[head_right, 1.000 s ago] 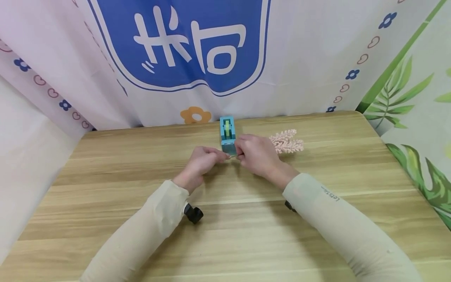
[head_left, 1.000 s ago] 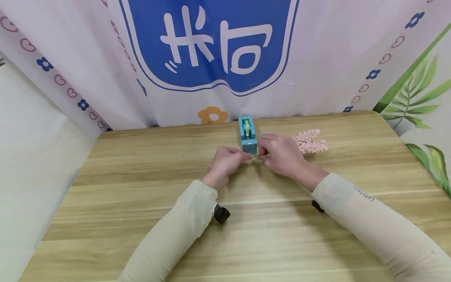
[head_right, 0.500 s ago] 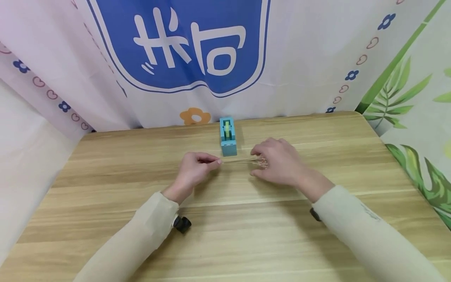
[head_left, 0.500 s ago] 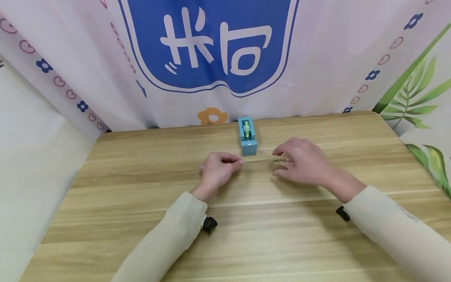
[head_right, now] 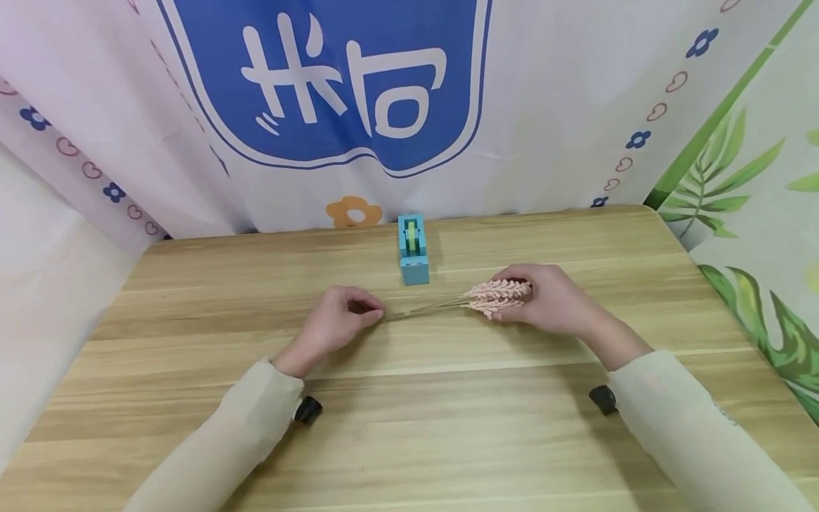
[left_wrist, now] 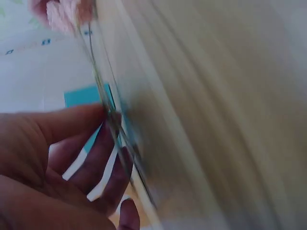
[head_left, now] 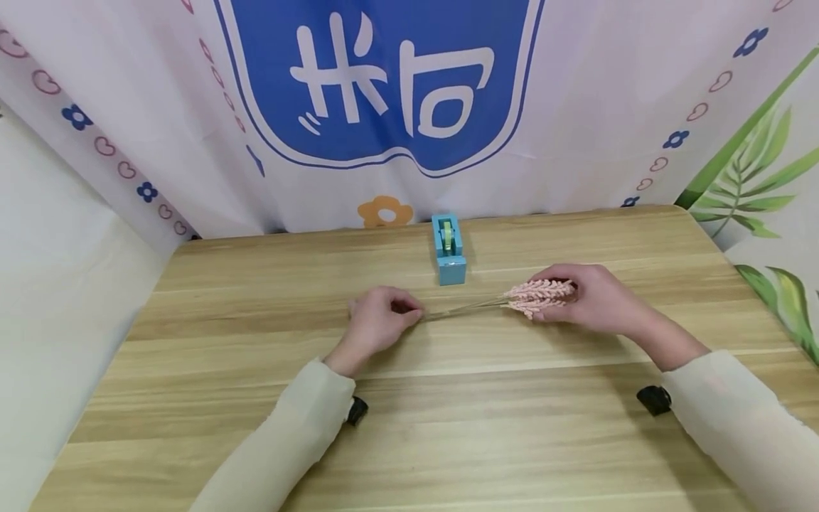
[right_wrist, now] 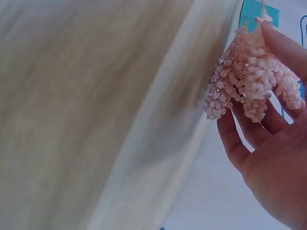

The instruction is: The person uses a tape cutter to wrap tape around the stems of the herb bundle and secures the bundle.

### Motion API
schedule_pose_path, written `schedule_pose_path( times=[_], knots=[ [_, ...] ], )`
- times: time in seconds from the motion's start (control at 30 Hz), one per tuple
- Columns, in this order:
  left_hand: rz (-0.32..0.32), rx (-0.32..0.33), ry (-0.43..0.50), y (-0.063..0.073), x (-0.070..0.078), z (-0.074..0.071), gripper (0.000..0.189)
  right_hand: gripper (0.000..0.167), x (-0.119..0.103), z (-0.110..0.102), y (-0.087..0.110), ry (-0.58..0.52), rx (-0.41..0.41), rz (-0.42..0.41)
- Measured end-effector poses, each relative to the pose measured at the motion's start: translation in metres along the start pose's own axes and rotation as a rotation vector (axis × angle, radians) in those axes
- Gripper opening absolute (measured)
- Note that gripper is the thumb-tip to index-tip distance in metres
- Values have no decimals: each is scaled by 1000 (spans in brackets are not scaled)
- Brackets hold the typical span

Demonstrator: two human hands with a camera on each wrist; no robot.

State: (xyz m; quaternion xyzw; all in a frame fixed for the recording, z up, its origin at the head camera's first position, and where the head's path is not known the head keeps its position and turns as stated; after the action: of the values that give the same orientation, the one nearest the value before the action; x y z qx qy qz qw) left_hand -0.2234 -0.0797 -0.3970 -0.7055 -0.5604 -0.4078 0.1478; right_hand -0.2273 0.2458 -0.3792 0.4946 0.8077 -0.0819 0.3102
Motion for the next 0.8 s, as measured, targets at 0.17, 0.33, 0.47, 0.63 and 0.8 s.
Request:
schedule_pose_path(
  times=[0.17, 0.33, 0.47, 0.63, 0.8],
  knots=[
    [18, -65, -29, 7, -17, -17, 6, 54, 6, 1, 1, -57, -52, 40],
    [68, -131, 25, 7, -31, -25, 11, 60, 18, 3, 6, -241, -110, 55],
    [51, -138, 68, 7, -37, -28, 11, 60, 30, 3, 13, -355, -128, 44],
    [36, -145, 78, 8, -37, -30, 11, 58, 34, 4, 20, -348, -119, 65],
    [45, -185, 90, 8, -40, -31, 14, 55, 33, 5, 20, -319, -115, 79]
  ],
)
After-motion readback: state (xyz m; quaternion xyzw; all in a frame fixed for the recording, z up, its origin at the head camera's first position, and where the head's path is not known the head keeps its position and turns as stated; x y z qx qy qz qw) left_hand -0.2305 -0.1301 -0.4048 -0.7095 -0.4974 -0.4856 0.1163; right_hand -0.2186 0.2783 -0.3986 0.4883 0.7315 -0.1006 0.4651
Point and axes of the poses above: each hand's wrist, its own y-axis away from the middle knuckle, its own z-axis out of the palm, x = y × z, the point moved 5 cm from there along -y, towards the middle knuckle, and after that the axes turned 15 degrees about -x, right-handed, at the moved point
